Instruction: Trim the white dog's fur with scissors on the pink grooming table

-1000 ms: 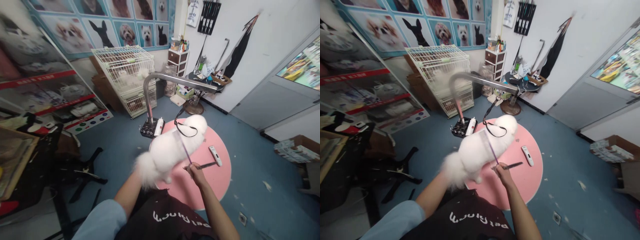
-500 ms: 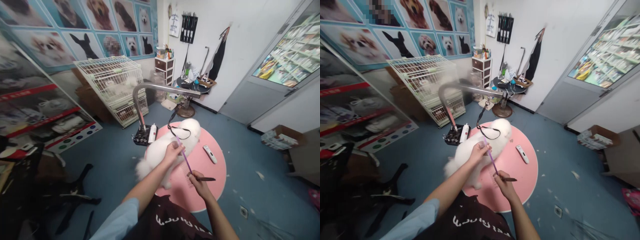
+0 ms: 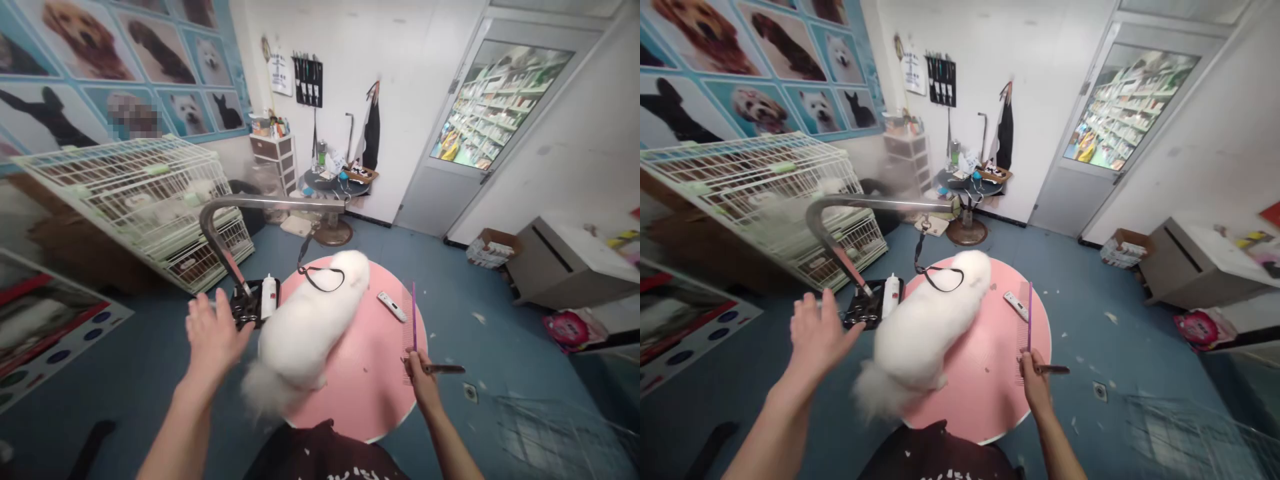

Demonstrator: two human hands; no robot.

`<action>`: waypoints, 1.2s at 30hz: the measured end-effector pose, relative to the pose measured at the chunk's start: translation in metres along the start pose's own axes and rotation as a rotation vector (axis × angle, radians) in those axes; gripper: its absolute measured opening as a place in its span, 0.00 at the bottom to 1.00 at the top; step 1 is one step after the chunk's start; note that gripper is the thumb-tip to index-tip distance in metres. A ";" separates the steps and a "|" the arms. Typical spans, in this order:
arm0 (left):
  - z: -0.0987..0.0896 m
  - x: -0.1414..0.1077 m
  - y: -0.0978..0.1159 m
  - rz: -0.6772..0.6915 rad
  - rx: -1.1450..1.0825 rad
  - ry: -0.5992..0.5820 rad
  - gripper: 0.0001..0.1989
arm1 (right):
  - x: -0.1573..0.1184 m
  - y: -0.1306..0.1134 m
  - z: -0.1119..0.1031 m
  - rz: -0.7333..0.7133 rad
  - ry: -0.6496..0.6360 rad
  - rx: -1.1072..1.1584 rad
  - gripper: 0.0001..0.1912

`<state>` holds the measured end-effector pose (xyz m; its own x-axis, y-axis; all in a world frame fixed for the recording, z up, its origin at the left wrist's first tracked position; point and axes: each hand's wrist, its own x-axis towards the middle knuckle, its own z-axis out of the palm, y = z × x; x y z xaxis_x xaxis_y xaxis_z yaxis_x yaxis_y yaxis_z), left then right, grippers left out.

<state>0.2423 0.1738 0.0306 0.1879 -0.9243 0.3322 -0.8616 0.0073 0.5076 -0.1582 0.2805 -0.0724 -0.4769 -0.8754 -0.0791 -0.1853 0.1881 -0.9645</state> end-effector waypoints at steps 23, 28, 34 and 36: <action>-0.075 0.048 -0.010 0.060 -0.519 -0.470 0.24 | 0.066 -0.048 0.092 -0.168 -0.407 -0.067 0.21; -0.088 0.087 0.118 0.580 -0.420 -0.437 0.17 | 0.055 -0.035 0.102 -0.083 -0.353 0.037 0.21; -0.044 0.172 0.242 0.598 -0.148 0.016 0.10 | 0.038 -0.023 0.098 -0.020 -0.308 0.066 0.22; -0.041 0.197 0.244 0.409 -0.001 0.028 0.10 | 0.034 -0.018 0.088 -0.004 -0.285 0.060 0.22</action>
<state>0.0888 0.0087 0.2525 -0.1572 -0.8343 0.5284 -0.8675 0.3724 0.3297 -0.0954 0.2083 -0.0801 -0.2145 -0.9674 -0.1350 -0.1312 0.1655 -0.9774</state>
